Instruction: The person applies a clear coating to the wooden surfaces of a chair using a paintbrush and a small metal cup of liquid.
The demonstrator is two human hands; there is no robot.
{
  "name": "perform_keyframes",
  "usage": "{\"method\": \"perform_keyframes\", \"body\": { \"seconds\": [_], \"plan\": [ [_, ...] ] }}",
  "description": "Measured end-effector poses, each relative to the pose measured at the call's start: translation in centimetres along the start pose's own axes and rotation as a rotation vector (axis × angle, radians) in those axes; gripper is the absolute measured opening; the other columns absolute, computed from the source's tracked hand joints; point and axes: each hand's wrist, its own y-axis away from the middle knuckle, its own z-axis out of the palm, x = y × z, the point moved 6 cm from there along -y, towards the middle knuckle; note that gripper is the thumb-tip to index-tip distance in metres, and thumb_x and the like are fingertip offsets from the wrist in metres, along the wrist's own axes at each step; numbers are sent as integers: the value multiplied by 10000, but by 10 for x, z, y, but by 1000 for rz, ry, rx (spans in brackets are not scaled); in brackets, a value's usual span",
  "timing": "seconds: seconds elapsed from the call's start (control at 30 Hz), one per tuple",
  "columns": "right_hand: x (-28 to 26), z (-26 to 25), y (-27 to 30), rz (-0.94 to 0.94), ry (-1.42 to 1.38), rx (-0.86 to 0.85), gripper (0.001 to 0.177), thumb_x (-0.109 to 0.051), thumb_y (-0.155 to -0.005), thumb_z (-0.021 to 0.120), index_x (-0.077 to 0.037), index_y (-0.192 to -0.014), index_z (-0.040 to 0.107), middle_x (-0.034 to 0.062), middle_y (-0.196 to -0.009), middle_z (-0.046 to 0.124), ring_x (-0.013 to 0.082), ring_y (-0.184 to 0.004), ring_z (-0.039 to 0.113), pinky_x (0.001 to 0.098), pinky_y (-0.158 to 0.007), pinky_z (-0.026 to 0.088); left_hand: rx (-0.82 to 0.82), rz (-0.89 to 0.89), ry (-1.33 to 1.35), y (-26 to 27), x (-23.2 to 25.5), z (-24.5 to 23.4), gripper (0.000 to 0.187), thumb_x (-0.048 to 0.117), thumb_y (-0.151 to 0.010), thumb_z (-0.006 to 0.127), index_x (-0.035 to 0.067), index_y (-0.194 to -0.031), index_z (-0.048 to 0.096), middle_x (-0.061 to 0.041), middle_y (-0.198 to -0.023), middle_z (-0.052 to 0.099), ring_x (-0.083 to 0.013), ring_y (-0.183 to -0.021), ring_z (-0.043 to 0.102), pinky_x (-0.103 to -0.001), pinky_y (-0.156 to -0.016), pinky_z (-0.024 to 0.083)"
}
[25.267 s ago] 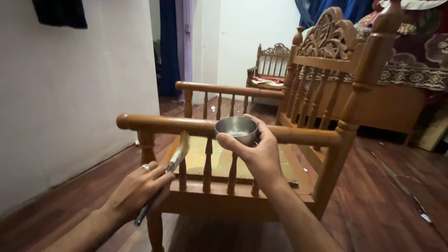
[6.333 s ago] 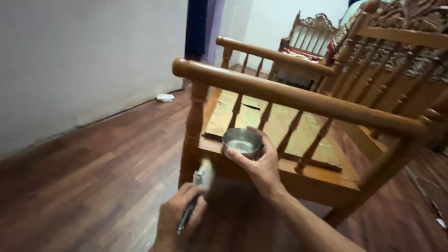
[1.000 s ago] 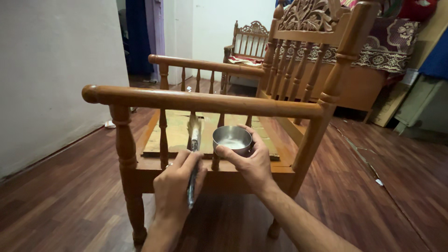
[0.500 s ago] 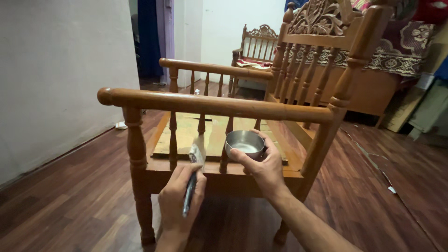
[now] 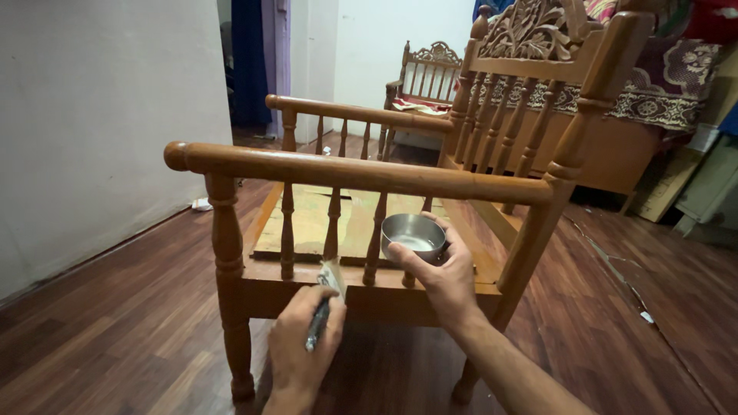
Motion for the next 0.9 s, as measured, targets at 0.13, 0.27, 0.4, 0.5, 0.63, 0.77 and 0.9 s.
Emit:
{"method": "perform_keyframes", "body": {
  "seconds": [0.13,0.27,0.4,0.5,0.63,0.77,0.9],
  "plan": [
    [0,-5,-2,-5,-33,1,722,-183,-766,827,49,-1370,508,137,-953,738,152,-672,701,274,-518,579,103,89,174,-10,28,-2,214,206,-919,634,81,-1061,735,-82,-897,756,-203,-720,772,-333,-620,619],
    [2,-12,-1,-36,-27,11,670,-165,-788,825,56,-1348,530,143,-981,751,160,-763,726,283,-620,601,88,102,323,-31,47,21,216,193,-945,630,86,-1100,736,-77,-928,763,-171,-655,763,-297,-555,618],
    [1,-21,-2,-72,-35,36,671,-153,-783,836,55,-1343,531,133,-1037,752,148,-863,738,280,-752,606,87,226,234,-35,58,20,193,158,-911,660,67,-1049,761,-94,-872,743,-182,-680,758,-303,-580,604],
    [7,-30,-1,17,-45,48,688,-179,-767,829,46,-1348,538,153,-1025,756,196,-843,746,328,-765,614,86,195,184,-38,58,21,180,166,-899,655,76,-1012,762,-79,-845,748,-180,-653,762,-306,-551,611],
    [5,-40,1,-35,115,92,712,-235,-759,848,22,-1349,544,128,-1122,745,167,-1015,744,299,-905,598,4,278,75,-39,67,30,176,193,-910,678,79,-1019,758,-91,-875,751,-236,-683,753,-352,-593,612],
    [5,-49,-1,-39,170,120,727,-267,-749,855,1,-1354,555,121,-1140,742,164,-1035,738,292,-917,590,-45,214,38,-41,61,31,176,202,-901,686,96,-1026,751,-83,-885,744,-242,-686,756,-364,-600,611],
    [7,-52,-3,-67,113,137,724,-261,-746,866,22,-1345,576,125,-1137,738,167,-1022,719,295,-901,575,-11,356,-104,-30,70,39,161,201,-894,698,101,-1008,752,-78,-891,734,-285,-725,736,-401,-629,587]
  ]
}}
